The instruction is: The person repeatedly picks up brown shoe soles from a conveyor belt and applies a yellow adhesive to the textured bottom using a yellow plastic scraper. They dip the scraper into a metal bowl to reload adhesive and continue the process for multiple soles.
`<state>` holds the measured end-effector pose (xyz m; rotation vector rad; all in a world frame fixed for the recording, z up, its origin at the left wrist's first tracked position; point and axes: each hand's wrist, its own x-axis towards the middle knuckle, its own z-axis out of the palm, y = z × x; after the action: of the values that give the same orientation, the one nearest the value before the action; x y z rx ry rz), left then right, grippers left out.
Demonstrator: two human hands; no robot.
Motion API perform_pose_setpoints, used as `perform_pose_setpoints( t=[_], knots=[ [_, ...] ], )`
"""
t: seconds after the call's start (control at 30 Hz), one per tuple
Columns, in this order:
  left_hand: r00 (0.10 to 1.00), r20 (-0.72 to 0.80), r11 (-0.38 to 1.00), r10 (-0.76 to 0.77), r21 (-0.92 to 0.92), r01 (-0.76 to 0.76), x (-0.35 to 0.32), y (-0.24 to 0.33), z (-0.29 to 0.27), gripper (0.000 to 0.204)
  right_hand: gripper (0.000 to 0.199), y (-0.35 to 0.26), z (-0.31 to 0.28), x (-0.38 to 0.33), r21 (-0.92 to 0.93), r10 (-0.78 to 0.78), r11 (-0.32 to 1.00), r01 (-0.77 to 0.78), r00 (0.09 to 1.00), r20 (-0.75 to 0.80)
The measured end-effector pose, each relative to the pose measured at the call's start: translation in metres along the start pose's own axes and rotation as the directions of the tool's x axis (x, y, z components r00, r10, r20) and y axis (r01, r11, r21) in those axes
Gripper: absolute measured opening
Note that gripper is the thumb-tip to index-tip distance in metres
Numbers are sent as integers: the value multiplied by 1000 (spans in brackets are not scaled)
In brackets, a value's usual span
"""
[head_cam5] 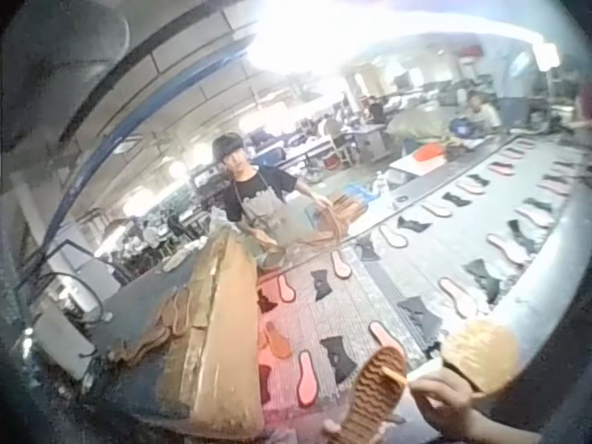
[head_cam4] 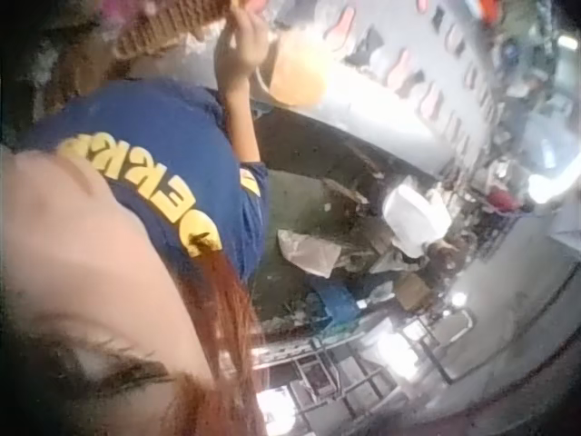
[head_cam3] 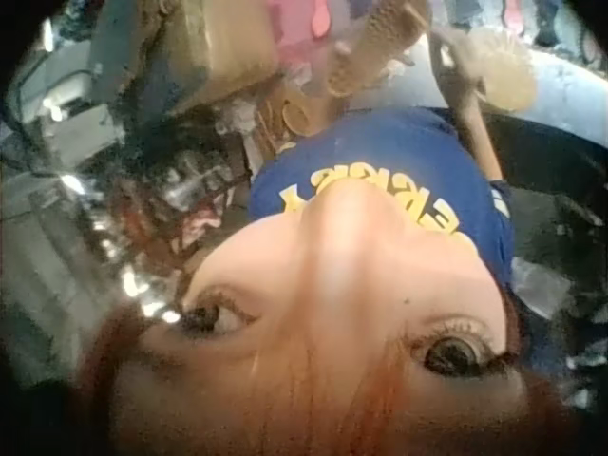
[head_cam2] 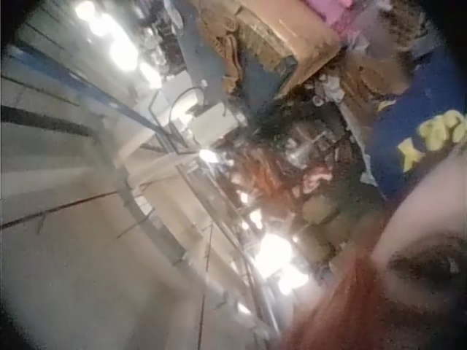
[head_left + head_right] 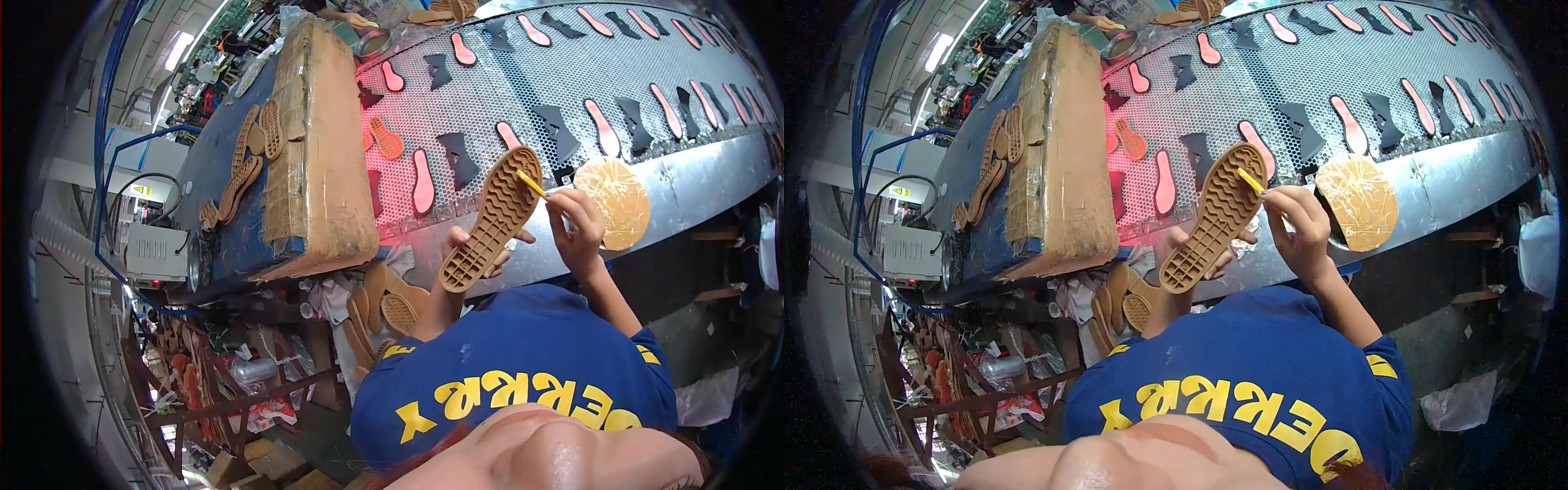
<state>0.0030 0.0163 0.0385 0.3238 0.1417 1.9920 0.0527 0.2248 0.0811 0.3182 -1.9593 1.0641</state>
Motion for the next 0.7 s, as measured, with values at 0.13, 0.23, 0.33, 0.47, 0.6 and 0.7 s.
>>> perform_pose_setpoints(
  t=[0.13, 0.23, 0.33, 0.47, 0.6, 0.7],
  knots=[
    [999, 25, 999, -33, -8, 33, -5, -3, 1, 90, 27, -1, 1, 1, -9, -30, 1000, 30, 999, 15],
    [999, 21, 999, -30, -23, 30, -7, -6, 5, 89, 27, 0, 0, 4, -19, -25, 999, 25, 1000, 19],
    [999, -9, 999, -32, -27, 31, -9, -9, 11, 87, 28, 2, 0, 3, -34, -11, 999, 12, 1000, 29],
    [997, -43, 996, -65, -70, 62, -8, -14, 12, 86, 27, 4, -2, 4, -61, -15, 998, 18, 999, 40],
    [999, 18, 997, -49, -55, 50, -3, -17, 8, 86, 25, 9, -8, 6, -63, 27, 998, -24, 999, 42],
    [998, 18, 997, -54, -62, 55, -4, -14, 5, 87, 24, 14, -9, 9, -4, 75, 997, -75, 997, 14]
  ],
)
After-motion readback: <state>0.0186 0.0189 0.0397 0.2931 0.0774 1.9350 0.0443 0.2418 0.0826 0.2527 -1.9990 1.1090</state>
